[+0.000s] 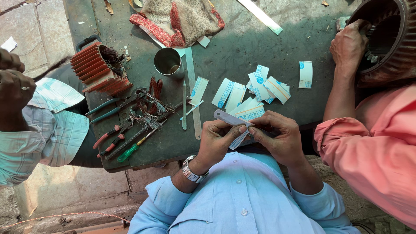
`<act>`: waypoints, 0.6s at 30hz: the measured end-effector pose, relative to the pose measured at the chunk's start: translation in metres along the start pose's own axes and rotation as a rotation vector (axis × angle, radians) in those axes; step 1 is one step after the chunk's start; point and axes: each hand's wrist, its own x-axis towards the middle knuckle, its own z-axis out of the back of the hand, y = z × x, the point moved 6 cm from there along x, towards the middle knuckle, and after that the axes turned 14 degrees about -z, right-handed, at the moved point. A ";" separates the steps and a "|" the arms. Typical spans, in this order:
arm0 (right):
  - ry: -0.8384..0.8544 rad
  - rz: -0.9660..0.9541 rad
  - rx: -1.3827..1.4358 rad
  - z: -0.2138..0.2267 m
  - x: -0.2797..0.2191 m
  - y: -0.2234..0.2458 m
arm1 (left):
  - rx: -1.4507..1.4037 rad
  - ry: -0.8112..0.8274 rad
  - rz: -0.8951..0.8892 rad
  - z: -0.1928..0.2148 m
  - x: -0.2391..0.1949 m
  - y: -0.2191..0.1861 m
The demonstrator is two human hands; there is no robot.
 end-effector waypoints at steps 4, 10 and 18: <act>-0.010 -0.008 -0.049 0.002 0.000 -0.002 | 0.027 0.004 0.014 0.000 -0.001 0.001; 0.008 -0.015 -0.017 0.002 0.000 -0.003 | 0.024 0.004 0.003 0.000 -0.002 -0.001; 0.024 -0.077 0.013 0.003 -0.002 -0.008 | 0.019 0.011 0.030 -0.001 -0.003 0.001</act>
